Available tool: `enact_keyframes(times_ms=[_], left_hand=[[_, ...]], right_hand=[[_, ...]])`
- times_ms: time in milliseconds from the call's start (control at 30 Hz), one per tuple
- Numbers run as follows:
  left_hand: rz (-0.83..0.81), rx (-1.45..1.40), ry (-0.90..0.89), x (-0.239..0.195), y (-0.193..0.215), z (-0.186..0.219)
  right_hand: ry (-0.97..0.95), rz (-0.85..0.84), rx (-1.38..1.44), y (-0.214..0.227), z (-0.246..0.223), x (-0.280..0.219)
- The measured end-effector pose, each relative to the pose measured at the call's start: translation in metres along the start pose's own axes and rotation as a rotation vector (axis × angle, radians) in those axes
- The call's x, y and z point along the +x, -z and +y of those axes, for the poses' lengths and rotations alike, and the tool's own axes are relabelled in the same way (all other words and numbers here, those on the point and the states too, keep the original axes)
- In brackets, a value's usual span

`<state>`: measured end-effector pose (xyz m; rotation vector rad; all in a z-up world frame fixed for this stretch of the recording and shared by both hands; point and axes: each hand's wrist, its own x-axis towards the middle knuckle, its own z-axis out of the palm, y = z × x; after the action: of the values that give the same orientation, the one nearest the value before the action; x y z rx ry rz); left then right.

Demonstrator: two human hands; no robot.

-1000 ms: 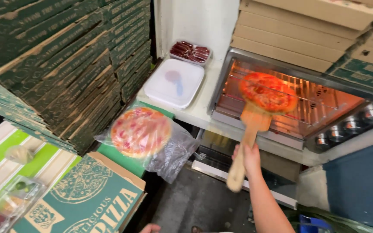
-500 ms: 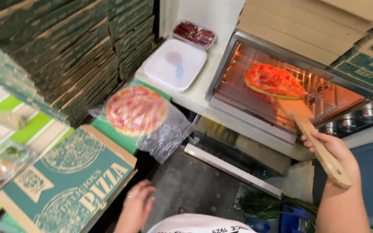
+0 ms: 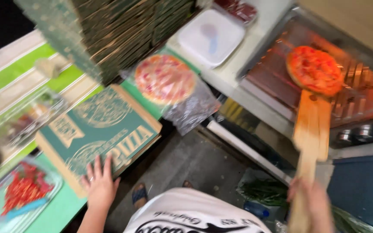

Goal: The person chops red chili peppers on a green cutting board using a knife. They then retrieve a pizza box, open it, and use a wooden peel to remove a cooked pizza from an oven and place it into the box.

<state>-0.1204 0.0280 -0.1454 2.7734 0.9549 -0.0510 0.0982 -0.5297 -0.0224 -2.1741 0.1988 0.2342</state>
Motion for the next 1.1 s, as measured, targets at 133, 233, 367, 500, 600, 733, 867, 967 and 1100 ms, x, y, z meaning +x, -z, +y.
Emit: enact_keyframes(times_ms=[133, 233, 367, 500, 600, 733, 867, 967, 1100], left_hand=[[0.011, 0.010, 0.005, 0.015, 0.021, 0.003], [0.088, -0.058, -0.139, 0.023, 0.020, 0.001], [0.090, -0.118, -0.309, 0.041, 0.002, 0.002], [0.274, -0.091, -0.494, 0.049, -0.003, 0.003], [0.268, -0.216, -0.475, 0.049, 0.029, 0.008], [0.436, -0.198, -0.408, 0.085, 0.134, -0.007], [0.566, -0.068, -0.412, 0.130, 0.207, -0.037], [0.424, 0.061, -0.462, 0.150, 0.224, -0.048], [0.121, -0.006, -0.270, 0.164, 0.232, -0.050]], right_hand=[[-0.236, 0.015, 0.469, -0.086, 0.034, -0.068], [-0.397, -0.095, 0.287, -0.122, 0.000, -0.088], [-0.291, -0.085, 0.117, -0.162, -0.089, -0.142], [-0.084, -0.122, 0.248, -0.166, -0.063, -0.138], [-0.222, -0.077, 0.197, -0.166, -0.080, -0.141], [-0.354, -0.144, -0.091, -0.171, -0.128, -0.142], [-0.236, -0.271, -0.510, -0.199, -0.194, -0.148], [-0.212, -0.349, -0.820, -0.216, -0.231, -0.139], [-0.236, -0.361, -0.715, -0.238, -0.266, -0.143]])
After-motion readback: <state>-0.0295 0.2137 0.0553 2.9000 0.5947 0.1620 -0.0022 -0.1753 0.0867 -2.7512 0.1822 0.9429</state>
